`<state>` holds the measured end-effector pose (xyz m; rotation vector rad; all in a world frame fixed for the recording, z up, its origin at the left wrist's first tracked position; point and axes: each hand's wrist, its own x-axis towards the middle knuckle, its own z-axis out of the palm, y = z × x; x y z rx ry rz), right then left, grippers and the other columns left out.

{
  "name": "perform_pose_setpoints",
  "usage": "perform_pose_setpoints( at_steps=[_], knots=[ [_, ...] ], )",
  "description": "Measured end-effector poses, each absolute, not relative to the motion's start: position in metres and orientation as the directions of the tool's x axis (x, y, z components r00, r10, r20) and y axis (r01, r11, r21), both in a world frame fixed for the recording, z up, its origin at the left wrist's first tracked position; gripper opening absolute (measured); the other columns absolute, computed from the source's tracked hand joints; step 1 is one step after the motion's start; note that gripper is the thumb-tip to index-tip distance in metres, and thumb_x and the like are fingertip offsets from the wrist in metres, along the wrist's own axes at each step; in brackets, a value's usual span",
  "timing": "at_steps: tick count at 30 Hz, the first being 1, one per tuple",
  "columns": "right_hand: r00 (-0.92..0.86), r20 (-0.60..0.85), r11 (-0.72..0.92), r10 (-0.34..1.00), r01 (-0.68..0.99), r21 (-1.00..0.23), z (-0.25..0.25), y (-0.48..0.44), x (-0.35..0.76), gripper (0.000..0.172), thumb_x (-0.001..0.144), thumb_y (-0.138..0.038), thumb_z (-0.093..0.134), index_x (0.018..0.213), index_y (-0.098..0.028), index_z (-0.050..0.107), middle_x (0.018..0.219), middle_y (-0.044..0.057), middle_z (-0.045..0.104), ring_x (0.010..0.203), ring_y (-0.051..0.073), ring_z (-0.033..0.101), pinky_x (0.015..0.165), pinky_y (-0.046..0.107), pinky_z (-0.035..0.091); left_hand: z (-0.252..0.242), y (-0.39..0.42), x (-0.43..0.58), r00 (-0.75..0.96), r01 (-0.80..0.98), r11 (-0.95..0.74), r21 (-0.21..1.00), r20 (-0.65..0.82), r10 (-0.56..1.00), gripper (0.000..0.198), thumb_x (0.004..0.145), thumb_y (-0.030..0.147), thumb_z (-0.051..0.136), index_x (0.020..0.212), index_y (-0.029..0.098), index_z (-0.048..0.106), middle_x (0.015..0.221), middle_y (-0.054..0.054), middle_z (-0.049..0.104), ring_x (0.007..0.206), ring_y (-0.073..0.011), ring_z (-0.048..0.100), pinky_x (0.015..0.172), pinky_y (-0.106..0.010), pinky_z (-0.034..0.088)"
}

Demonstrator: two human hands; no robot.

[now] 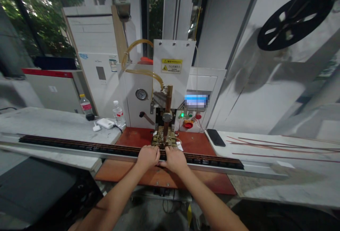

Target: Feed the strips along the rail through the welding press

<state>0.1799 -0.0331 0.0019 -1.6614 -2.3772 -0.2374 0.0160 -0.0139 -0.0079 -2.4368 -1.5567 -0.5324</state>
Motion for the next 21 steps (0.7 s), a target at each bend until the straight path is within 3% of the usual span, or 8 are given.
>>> perform_pose_setpoints(
  at_steps=[21],
  knots=[
    [-0.375,0.218,0.381,0.901,0.924,0.017,0.007,-0.029,0.177,0.074,0.066,-0.082,0.042,0.100,-0.018,0.053,0.094,0.013,0.062,0.086,0.026,0.061,0.074,0.035,0.042,-0.003,-0.012,-0.001,0.302,0.943,-0.332,0.022,0.367,0.880,0.041,0.088,0.033,0.030,0.077,0.015,0.065,0.074,-0.011,0.066,0.070,-0.0205,0.060,0.070,-0.034,0.042]
  ],
)
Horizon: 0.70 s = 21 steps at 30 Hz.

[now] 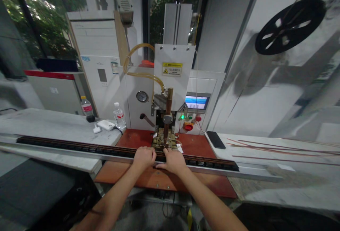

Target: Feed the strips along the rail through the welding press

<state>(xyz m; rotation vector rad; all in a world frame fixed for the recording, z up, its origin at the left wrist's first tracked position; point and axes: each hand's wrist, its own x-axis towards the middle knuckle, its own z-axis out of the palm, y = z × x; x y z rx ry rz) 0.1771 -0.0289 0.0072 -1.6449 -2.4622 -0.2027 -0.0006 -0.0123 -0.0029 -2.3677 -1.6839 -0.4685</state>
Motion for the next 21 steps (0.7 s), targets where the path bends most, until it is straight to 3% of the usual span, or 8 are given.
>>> perform_pose_setpoints(
  at_steps=[4,10,21],
  knots=[
    [-0.364,0.213,0.371,0.907,0.929,0.010,0.0088,-0.0294,0.1853,0.078,0.058,-0.085,0.046,0.100,-0.020,0.053,0.095,0.012,0.062,0.090,0.028,0.060,0.076,0.036,0.043,-0.0023,-0.0123,-0.0044,0.314,0.939,-0.344,0.017,0.371,0.874,0.041,0.088,0.033,0.029,0.078,0.015,0.065,0.074,-0.011,0.066,0.070,-0.0211,0.060,0.070,-0.034,0.042],
    [-0.355,0.253,0.356,0.900,0.933,0.044,0.0036,-0.0341,0.1876,0.068,0.069,-0.080,0.040,0.095,-0.019,0.052,0.090,0.011,0.062,0.085,0.026,0.060,0.074,0.036,0.043,-0.0017,-0.0140,-0.0059,0.312,0.936,-0.349,0.034,0.376,0.873,0.041,0.088,0.033,0.029,0.080,0.016,0.065,0.074,-0.011,0.066,0.071,-0.0212,0.060,0.071,-0.035,0.041],
    [-0.325,0.259,0.335,0.909,0.942,0.008,0.0045,-0.0347,0.1859,0.069,0.067,-0.081,0.041,0.096,-0.020,0.054,0.093,0.011,0.062,0.089,0.026,0.059,0.076,0.036,0.042,-0.0028,-0.0128,-0.0100,0.327,0.935,-0.354,0.002,0.381,0.865,0.039,0.089,0.032,0.029,0.078,0.017,0.064,0.073,-0.009,0.066,0.070,-0.0208,0.059,0.069,-0.033,0.041]
  ],
)
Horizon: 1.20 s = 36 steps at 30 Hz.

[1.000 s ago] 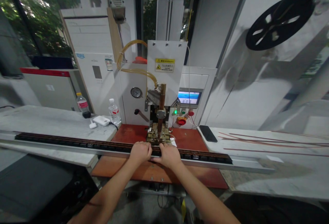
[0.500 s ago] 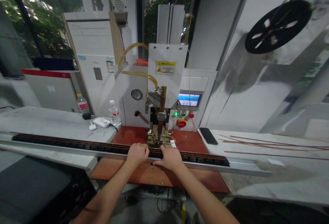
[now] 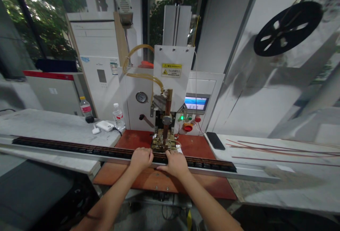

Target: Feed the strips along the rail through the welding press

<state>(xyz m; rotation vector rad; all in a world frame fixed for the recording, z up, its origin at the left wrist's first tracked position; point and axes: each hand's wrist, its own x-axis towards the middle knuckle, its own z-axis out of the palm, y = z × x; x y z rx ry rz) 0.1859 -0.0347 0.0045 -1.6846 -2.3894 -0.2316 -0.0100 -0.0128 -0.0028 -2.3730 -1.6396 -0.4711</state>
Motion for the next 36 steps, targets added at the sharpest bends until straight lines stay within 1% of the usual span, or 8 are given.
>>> perform_pose_setpoints(
  at_steps=[6,11,19,24,28,32,36],
  knots=[
    [-0.315,0.270,0.320,0.910,0.947,0.026,0.004,-0.036,0.184,0.072,0.067,-0.083,0.038,0.093,-0.019,0.054,0.088,0.012,0.062,0.086,0.027,0.059,0.074,0.035,0.042,-0.003,-0.013,-0.010,0.320,0.937,-0.349,0.004,0.386,0.865,0.039,0.088,0.032,0.030,0.079,0.017,0.064,0.073,-0.010,0.065,0.070,-0.0207,0.059,0.070,-0.033,0.041],
    [-0.355,0.215,0.362,0.910,0.932,0.007,0.010,-0.032,0.181,0.072,0.067,-0.083,0.037,0.095,-0.020,0.056,0.090,0.012,0.064,0.084,0.025,0.061,0.073,0.035,0.041,-0.002,-0.013,-0.015,0.338,0.928,-0.372,0.020,0.373,0.864,0.039,0.088,0.032,0.030,0.080,0.017,0.065,0.075,-0.010,0.066,0.072,-0.0200,0.059,0.072,-0.033,0.041],
    [-0.342,0.268,0.345,0.901,0.938,0.038,0.004,-0.033,0.173,0.070,0.069,-0.083,0.036,0.091,-0.020,0.055,0.085,0.011,0.065,0.081,0.026,0.062,0.071,0.035,0.043,-0.003,-0.013,-0.016,0.308,0.938,-0.345,0.037,0.367,0.878,0.039,0.088,0.032,0.031,0.081,0.016,0.065,0.077,-0.011,0.066,0.073,-0.0200,0.059,0.074,-0.034,0.041],
    [-0.348,0.242,0.349,0.906,0.936,0.042,0.007,-0.031,0.168,0.072,0.066,-0.083,0.040,0.091,-0.018,0.055,0.084,0.013,0.064,0.079,0.026,0.062,0.071,0.034,0.043,-0.003,-0.013,-0.016,0.309,0.938,-0.345,0.033,0.373,0.875,0.039,0.088,0.032,0.030,0.080,0.016,0.065,0.075,-0.010,0.065,0.071,-0.0195,0.059,0.073,-0.033,0.041],
    [-0.370,0.256,0.375,0.893,0.927,0.031,0.006,-0.030,0.158,0.074,0.064,-0.085,0.038,0.093,-0.018,0.054,0.085,0.012,0.064,0.081,0.027,0.061,0.071,0.036,0.043,-0.003,-0.013,-0.016,0.323,0.933,-0.359,0.026,0.381,0.866,0.039,0.089,0.031,0.030,0.079,0.016,0.064,0.074,-0.010,0.065,0.071,-0.0197,0.059,0.073,-0.033,0.041],
    [-0.349,0.273,0.358,0.897,0.933,0.015,-0.001,-0.029,0.155,0.070,0.067,-0.081,0.040,0.093,-0.018,0.054,0.086,0.013,0.063,0.083,0.026,0.060,0.071,0.035,0.042,-0.003,-0.013,-0.016,0.334,0.931,-0.364,0.006,0.383,0.861,0.038,0.089,0.031,0.030,0.078,0.017,0.063,0.073,-0.009,0.065,0.071,-0.0205,0.059,0.071,-0.033,0.040],
    [-0.354,0.255,0.362,0.900,0.932,0.016,-0.005,-0.026,0.155,0.067,0.069,-0.079,0.042,0.095,-0.018,0.053,0.088,0.012,0.063,0.084,0.026,0.060,0.072,0.035,0.043,0.002,-0.013,-0.012,0.324,0.938,-0.348,0.002,0.359,0.875,0.041,0.089,0.033,0.028,0.078,0.016,0.063,0.074,-0.010,0.065,0.071,-0.0205,0.059,0.071,-0.034,0.040]
  ],
)
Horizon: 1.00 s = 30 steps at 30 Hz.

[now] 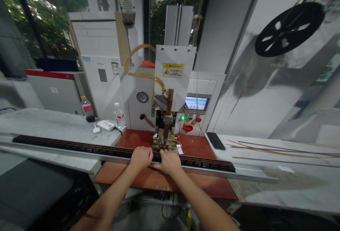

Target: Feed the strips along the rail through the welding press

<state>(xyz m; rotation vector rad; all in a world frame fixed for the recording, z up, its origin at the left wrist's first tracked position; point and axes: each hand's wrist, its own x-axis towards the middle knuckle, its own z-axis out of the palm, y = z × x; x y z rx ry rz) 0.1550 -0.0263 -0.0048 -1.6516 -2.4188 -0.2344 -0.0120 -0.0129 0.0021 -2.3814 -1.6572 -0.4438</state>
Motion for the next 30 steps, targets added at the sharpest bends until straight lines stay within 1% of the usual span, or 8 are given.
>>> perform_pose_setpoints(
  at_steps=[3,7,11,14,18,21,27,30],
  knots=[
    [-0.350,0.247,0.358,0.904,0.934,0.011,-0.003,-0.026,0.152,0.062,0.073,-0.074,0.042,0.096,-0.017,0.053,0.090,0.013,0.062,0.084,0.025,0.060,0.073,0.035,0.042,0.005,-0.013,-0.002,0.309,0.944,-0.331,0.008,0.337,0.889,0.046,0.090,0.036,0.025,0.079,0.014,0.064,0.075,-0.012,0.066,0.072,-0.0207,0.060,0.072,-0.035,0.041],
    [-0.358,0.254,0.369,0.899,0.929,0.004,0.000,-0.029,0.146,0.049,0.078,-0.062,0.045,0.098,-0.017,0.052,0.090,0.013,0.062,0.083,0.025,0.060,0.073,0.035,0.042,0.002,-0.013,0.013,0.363,0.919,-0.393,0.025,0.331,0.871,0.045,0.091,0.034,0.025,0.080,0.015,0.064,0.076,-0.012,0.066,0.071,-0.0205,0.060,0.071,-0.035,0.041],
    [-0.354,0.286,0.373,0.890,0.928,-0.012,0.002,-0.031,0.144,0.035,0.081,-0.051,0.044,0.092,-0.018,0.053,0.088,0.011,0.062,0.082,0.025,0.059,0.072,0.035,0.042,-0.002,-0.015,0.016,0.365,0.910,-0.412,0.042,0.388,0.846,0.045,0.091,0.032,0.024,0.079,0.015,0.064,0.075,-0.011,0.066,0.071,-0.0204,0.060,0.070,-0.034,0.040],
    [-0.375,0.263,0.390,0.889,0.921,-0.009,0.005,-0.030,0.147,0.041,0.074,-0.055,0.052,0.092,-0.018,0.052,0.089,0.011,0.062,0.082,0.025,0.059,0.073,0.035,0.042,-0.003,-0.015,0.014,0.368,0.910,-0.413,0.030,0.399,0.840,0.046,0.091,0.035,0.025,0.078,0.015,0.065,0.074,-0.011,0.066,0.069,-0.0198,0.060,0.069,-0.033,0.041],
    [-0.456,0.197,0.465,0.868,0.885,0.001,0.013,-0.028,0.160,0.064,0.061,-0.065,0.062,0.103,-0.018,0.051,0.095,0.010,0.062,0.086,0.026,0.059,0.074,0.034,0.043,-0.004,-0.013,0.011,0.357,0.917,-0.399,0.023,0.400,0.844,0.046,0.091,0.036,0.027,0.077,0.015,0.065,0.074,-0.011,0.067,0.068,-0.0192,0.060,0.068,-0.031,0.041],
    [-0.404,0.193,0.409,0.894,0.913,0.018,0.013,-0.029,0.170,0.072,0.058,-0.075,0.059,0.101,-0.019,0.052,0.095,0.011,0.062,0.089,0.029,0.059,0.074,0.037,0.043,-0.006,-0.012,0.008,0.352,0.919,-0.394,0.021,0.405,0.844,0.046,0.090,0.036,0.027,0.078,0.015,0.065,0.074,-0.011,0.067,0.068,-0.0195,0.061,0.068,-0.031,0.041],
    [-0.376,0.247,0.384,0.893,0.923,0.015,0.006,-0.033,0.174,0.068,0.067,-0.079,0.046,0.097,-0.019,0.051,0.090,0.011,0.062,0.086,0.026,0.060,0.074,0.036,0.043,-0.009,-0.011,0.006,0.350,0.918,-0.397,0.022,0.426,0.834,0.046,0.090,0.036,0.027,0.077,0.015,0.066,0.074,-0.011,0.067,0.068,-0.0196,0.061,0.069,-0.032,0.042],
    [-0.403,0.245,0.415,0.882,0.910,0.003,0.009,-0.032,0.175,0.071,0.064,-0.081,0.047,0.097,-0.019,0.052,0.092,0.011,0.063,0.087,0.027,0.060,0.075,0.035,0.043,-0.007,-0.012,0.006,0.348,0.920,-0.392,0.015,0.428,0.834,0.045,0.089,0.036,0.028,0.076,0.015,0.066,0.073,-0.011,0.068,0.068,-0.0200,0.062,0.068,-0.032,0.042]
  ],
)
